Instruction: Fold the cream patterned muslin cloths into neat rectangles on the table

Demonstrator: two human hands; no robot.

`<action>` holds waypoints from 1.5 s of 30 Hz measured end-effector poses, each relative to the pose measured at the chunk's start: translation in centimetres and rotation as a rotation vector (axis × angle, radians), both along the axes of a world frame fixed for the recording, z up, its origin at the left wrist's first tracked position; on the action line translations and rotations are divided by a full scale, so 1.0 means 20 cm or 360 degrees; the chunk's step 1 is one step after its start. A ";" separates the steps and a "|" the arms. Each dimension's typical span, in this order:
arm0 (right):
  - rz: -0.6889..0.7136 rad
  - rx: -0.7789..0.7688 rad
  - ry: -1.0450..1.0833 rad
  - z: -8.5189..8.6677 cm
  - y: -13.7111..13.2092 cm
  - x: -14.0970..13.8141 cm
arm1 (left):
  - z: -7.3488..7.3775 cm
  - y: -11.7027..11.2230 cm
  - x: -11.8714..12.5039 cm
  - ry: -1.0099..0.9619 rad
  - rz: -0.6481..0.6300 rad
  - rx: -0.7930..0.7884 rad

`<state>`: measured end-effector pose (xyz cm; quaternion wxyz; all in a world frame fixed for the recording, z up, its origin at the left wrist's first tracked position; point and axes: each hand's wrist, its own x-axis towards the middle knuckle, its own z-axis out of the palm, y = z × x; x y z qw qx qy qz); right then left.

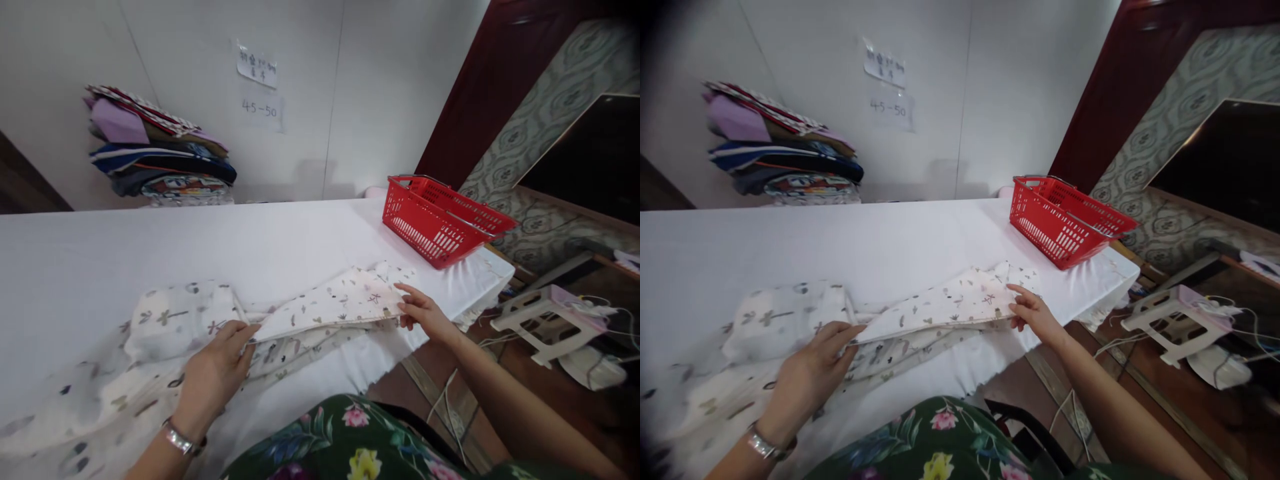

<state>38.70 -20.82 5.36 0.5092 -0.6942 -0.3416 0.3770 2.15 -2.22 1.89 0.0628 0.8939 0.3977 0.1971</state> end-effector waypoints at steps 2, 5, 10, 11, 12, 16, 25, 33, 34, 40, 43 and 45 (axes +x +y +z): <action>0.0014 -0.0075 0.0051 0.01 0.00 0.02 | 0.01 0.00 0.00 -0.0002 0.0000 0.0004; 0.0003 -0.0093 0.0209 0.02 -0.01 0.05 | 0.04 0.01 -0.01 0.0013 0.0000 0.0012; 0.0015 0.0027 0.0310 0.04 0.00 0.06 | 0.06 0.01 -0.01 0.0033 -0.0007 0.0037; 0.0045 0.0031 0.0283 0.05 0.00 0.06 | 0.07 0.01 -0.01 0.0032 -0.0008 0.0042; 0.0089 0.0036 0.0249 0.05 0.00 0.06 | 0.07 0.02 0.00 0.0027 -0.0007 0.0043; 0.0314 0.0062 0.0099 0.07 0.02 0.07 | 0.09 0.02 0.00 0.0001 0.0019 0.0014; -0.0010 0.0333 -0.0651 0.07 0.13 0.11 | 0.10 0.05 0.02 -0.0022 0.0064 -0.0040; 0.0099 0.0387 -0.1258 0.07 0.17 0.19 | 0.11 0.07 0.02 -0.0069 0.0058 -0.0064; 0.0103 0.0421 -0.1331 0.07 0.18 0.20 | 0.11 0.07 0.02 -0.0076 0.0054 -0.0060; 0.0071 0.0462 -0.1195 0.04 0.22 0.20 | 0.11 0.08 0.03 -0.0037 -0.0006 -0.0092; -0.0019 0.0427 -0.0870 0.01 0.25 0.18 | 0.10 0.09 0.02 -0.0002 -0.0011 -0.0117; -0.0067 0.0464 -0.0691 -0.02 0.28 0.17 | 0.09 0.09 0.02 -0.0005 -0.0009 -0.0111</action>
